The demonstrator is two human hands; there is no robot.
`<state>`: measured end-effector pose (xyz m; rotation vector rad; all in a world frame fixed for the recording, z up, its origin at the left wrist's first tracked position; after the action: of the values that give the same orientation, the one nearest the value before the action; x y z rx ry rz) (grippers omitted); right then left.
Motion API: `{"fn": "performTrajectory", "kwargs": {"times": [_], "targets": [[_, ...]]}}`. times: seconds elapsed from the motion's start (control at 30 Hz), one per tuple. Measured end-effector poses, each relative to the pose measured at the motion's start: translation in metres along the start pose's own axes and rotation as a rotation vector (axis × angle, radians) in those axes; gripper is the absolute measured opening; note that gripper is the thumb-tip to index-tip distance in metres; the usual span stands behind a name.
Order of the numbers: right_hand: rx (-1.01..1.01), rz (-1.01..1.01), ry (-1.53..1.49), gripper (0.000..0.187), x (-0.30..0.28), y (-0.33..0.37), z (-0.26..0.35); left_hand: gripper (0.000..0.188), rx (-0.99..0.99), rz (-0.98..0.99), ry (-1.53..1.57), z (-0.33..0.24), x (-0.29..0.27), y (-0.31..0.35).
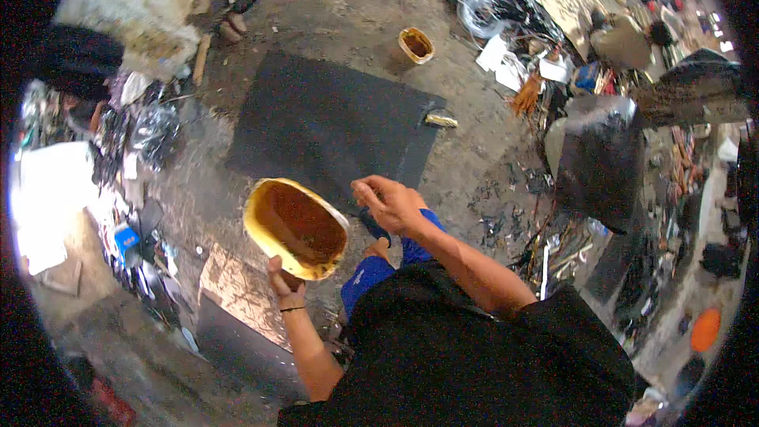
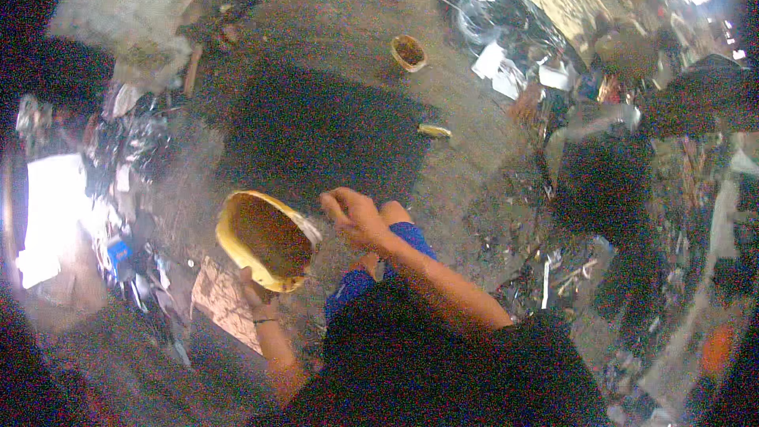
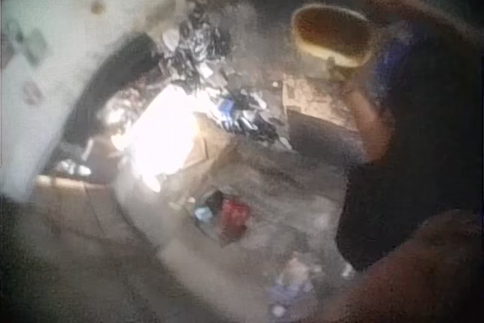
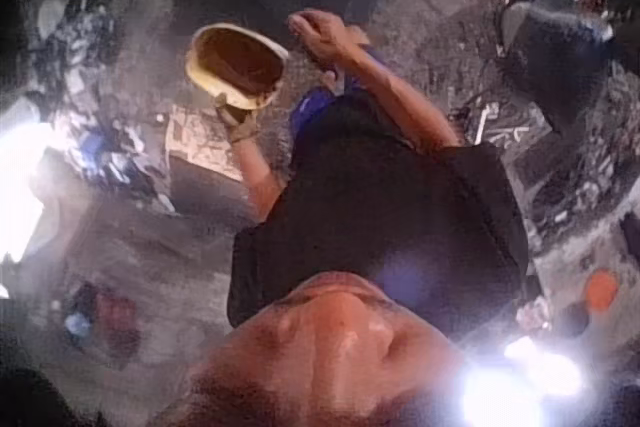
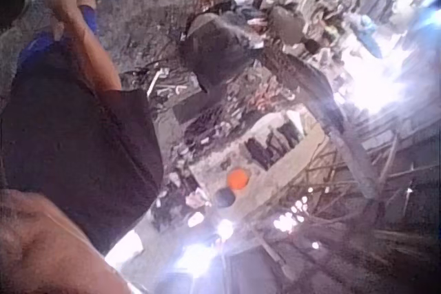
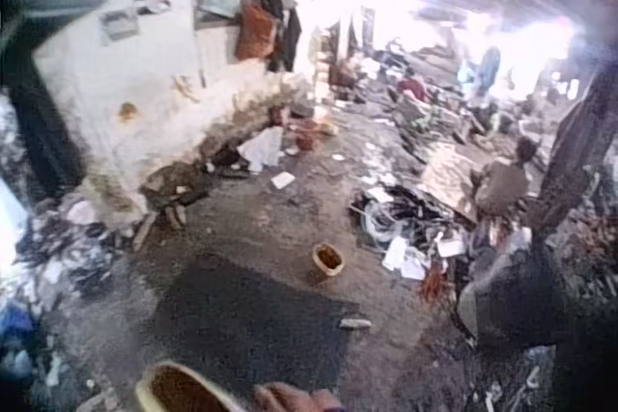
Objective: The person pours a yellow viscous adhesive from a bucket onto a black rubber mat and spreads it evenly using a brush. The person then lifts the coated mat and places it aside before repeating the process on another mat.
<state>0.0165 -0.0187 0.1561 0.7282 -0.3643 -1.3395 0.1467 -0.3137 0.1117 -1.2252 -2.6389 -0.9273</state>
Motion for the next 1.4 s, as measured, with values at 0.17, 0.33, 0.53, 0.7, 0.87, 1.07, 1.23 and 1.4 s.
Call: {"fn": "performTrajectory", "kwargs": {"times": [0.17,0.33,0.53,0.7,0.87,1.07,1.23,1.4], "targets": [[0.092,-0.368,0.034,0.039,-0.09,-0.177,-0.075,0.052,0.045,-0.052,-0.146,0.001,0.0,-0.132],[0.455,-0.574,0.465,0.037,-0.189,-0.373,-0.259,0.069,-0.001,-0.011,-0.021,0.044,0.046,-0.264],[0.509,-0.284,0.794,0.052,-0.224,-0.523,-0.384,0.064,0.036,-0.005,-0.028,0.115,0.041,-0.445],[0.586,-0.45,1.029,0.11,-0.279,-0.598,-0.484,0.062,0.217,0.23,-0.128,0.164,0.083,-0.596],[-0.101,-0.541,1.092,0.054,-0.371,-0.621,-0.519,0.066,0.323,0.422,-0.085,0.205,0.1,-0.718],[0.171,-0.336,0.805,0.054,-0.328,-0.624,-0.527,0.076,0.461,0.505,-0.269,0.161,0.112,-0.74],[0.402,-0.393,1.086,0.041,-0.331,-0.581,-0.451,0.083,0.633,0.543,-0.346,0.144,0.126,-0.747],[-0.141,-0.443,0.533,0.028,-0.177,-0.614,-0.195,0.081,0.714,0.523,-0.396,0.123,0.139,-0.736]]}}
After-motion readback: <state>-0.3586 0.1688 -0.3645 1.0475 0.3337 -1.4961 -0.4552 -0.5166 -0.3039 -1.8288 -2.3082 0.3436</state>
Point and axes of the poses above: each hand's wrist, its own y-axis away from the middle knuckle, its own x-axis out of the palm, z = x × y, the point moved 8 cm from there along -y, towards the middle knuckle, and after that the axes turned 14 degrees about x, right-handed, at the moved point
